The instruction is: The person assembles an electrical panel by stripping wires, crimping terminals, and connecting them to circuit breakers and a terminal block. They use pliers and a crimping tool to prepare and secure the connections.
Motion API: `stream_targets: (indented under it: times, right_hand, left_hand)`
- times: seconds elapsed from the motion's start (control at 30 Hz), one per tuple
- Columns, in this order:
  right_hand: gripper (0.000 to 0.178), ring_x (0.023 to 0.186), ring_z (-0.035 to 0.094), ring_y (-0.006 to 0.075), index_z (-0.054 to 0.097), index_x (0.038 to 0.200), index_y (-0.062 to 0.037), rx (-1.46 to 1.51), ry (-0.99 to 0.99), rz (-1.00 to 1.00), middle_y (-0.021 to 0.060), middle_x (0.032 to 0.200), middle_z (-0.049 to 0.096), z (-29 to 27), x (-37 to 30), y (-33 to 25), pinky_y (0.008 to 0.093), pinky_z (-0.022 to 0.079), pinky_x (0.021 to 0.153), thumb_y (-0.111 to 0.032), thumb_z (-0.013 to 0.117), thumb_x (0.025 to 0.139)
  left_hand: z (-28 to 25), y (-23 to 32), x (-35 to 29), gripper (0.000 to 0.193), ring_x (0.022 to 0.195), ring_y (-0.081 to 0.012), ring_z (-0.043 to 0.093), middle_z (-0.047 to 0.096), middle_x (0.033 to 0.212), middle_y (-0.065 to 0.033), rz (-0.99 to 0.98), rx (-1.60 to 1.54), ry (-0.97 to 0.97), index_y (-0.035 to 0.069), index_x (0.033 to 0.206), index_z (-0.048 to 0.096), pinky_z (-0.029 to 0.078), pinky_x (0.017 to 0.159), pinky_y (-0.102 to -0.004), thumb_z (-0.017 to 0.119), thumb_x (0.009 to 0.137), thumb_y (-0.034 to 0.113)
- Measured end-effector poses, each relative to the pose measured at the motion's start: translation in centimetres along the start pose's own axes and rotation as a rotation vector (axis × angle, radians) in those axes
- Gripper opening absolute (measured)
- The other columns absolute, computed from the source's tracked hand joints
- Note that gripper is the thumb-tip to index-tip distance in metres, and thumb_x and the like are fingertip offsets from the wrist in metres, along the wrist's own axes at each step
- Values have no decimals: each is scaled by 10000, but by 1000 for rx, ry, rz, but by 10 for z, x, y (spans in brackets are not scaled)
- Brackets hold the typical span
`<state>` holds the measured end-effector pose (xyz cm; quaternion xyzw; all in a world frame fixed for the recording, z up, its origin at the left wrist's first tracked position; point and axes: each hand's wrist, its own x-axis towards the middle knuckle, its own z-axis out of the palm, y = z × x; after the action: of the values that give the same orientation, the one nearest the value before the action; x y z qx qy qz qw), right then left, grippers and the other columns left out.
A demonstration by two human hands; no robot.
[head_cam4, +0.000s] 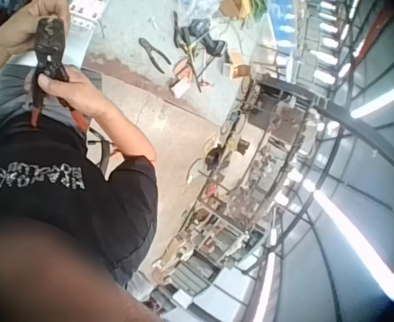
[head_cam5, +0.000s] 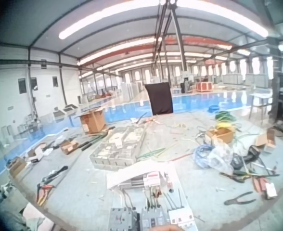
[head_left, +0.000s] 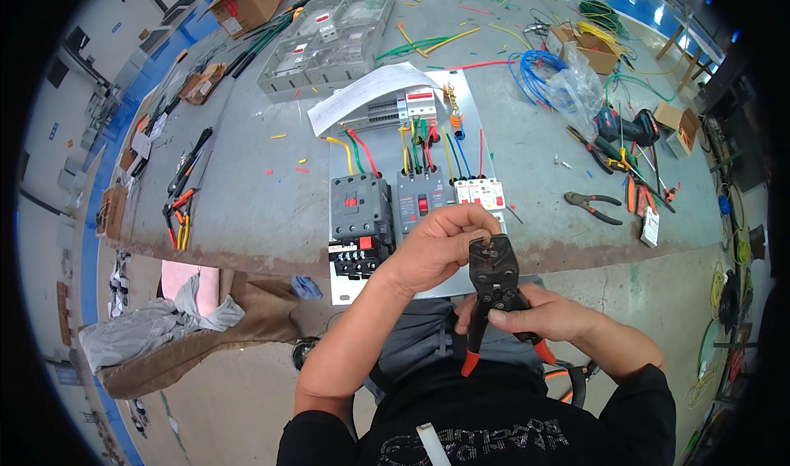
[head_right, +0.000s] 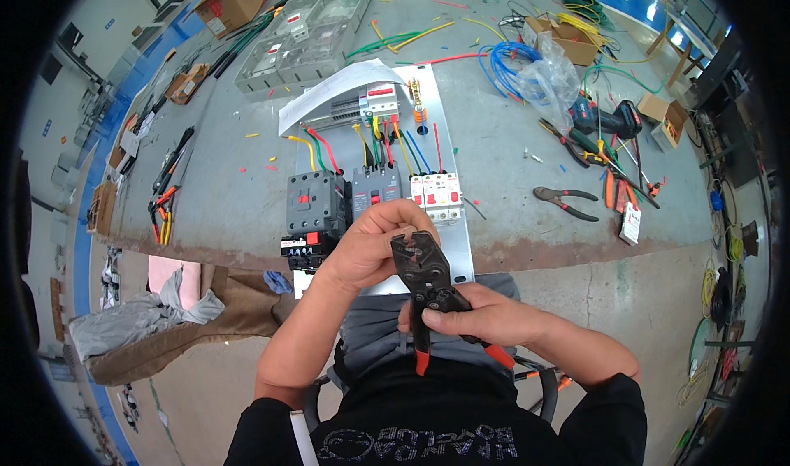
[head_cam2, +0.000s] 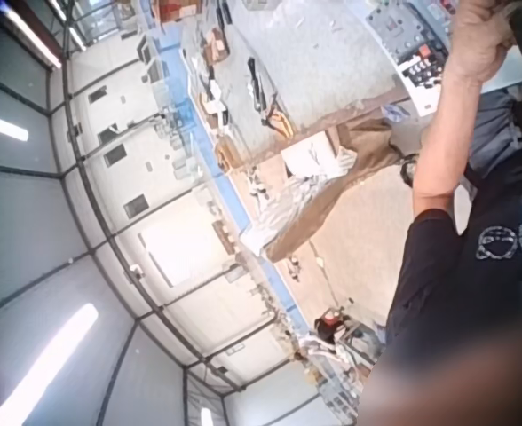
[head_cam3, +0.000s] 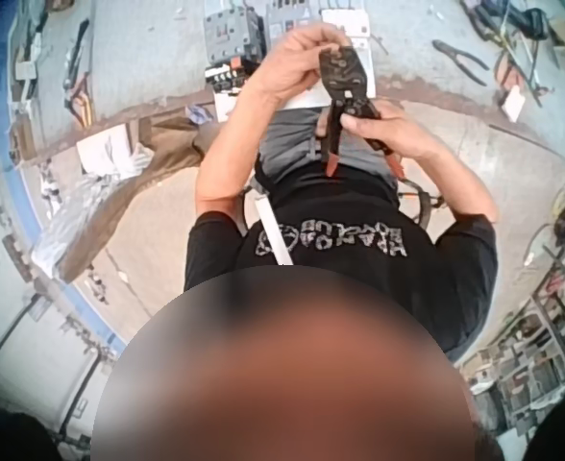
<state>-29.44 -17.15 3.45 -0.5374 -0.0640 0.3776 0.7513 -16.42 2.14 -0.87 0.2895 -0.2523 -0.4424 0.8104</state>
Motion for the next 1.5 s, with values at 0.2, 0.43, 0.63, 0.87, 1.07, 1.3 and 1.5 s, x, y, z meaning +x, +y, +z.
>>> stream_targets:
  times: [0.2,0.43,0.63,0.87,1.07,1.3,1.5]
  right_hand:
    - [459,1264,630,242,571,1373,-11,242,-169,32,101,1259,669,-1,1,13,415,467,1125,-363,591,1078]
    - [480,1238,641,248,548,1384,-4,221,-19,59,113,1233,673,5,-2,10,404,482,1096,-362,597,1069]
    - [521,1229,636,263,498,1444,6,217,13,60,112,1194,677,15,-1,14,423,443,1123,-297,626,1041]
    - [656,1280,623,297,428,1515,35,305,-11,45,124,1213,676,15,-2,17,450,414,1168,-200,696,964]
    - [767,1334,600,346,415,1521,37,407,-62,45,143,1240,677,10,-1,24,466,369,1211,-162,747,860]
    - [626,1222,639,303,541,1377,-16,321,-21,33,147,1197,683,16,1,41,408,434,1097,-226,750,825]
    - [508,1070,644,230,611,1244,-10,75,109,5,124,1091,683,20,-1,-5,362,466,981,-250,720,809]
  left_hand:
    - [7,-5,0,201,948,-170,690,706,1056,-110,14,-47,65,-13,1166,659,574,838,-319,638,1036,138]
    - [37,5,-14,298,961,-129,694,729,1116,-97,59,322,272,-22,1262,692,565,845,-282,686,994,108]
    - [38,-2,-20,240,895,-93,691,754,993,-70,46,422,327,-36,1178,736,567,792,-261,725,979,98]
    - [37,-7,-21,229,894,-96,686,756,987,-63,54,389,341,-39,1158,745,564,795,-268,728,982,107]
    - [37,-8,-23,234,903,-93,685,756,988,-59,51,387,356,-40,1164,745,564,794,-265,736,983,109]
    - [35,-16,-27,231,913,-90,686,757,994,-53,58,354,372,-35,1169,749,565,802,-264,737,982,102]
    - [58,20,-31,447,938,-99,685,737,1120,-79,117,429,365,-8,1430,595,569,823,-280,693,999,55]
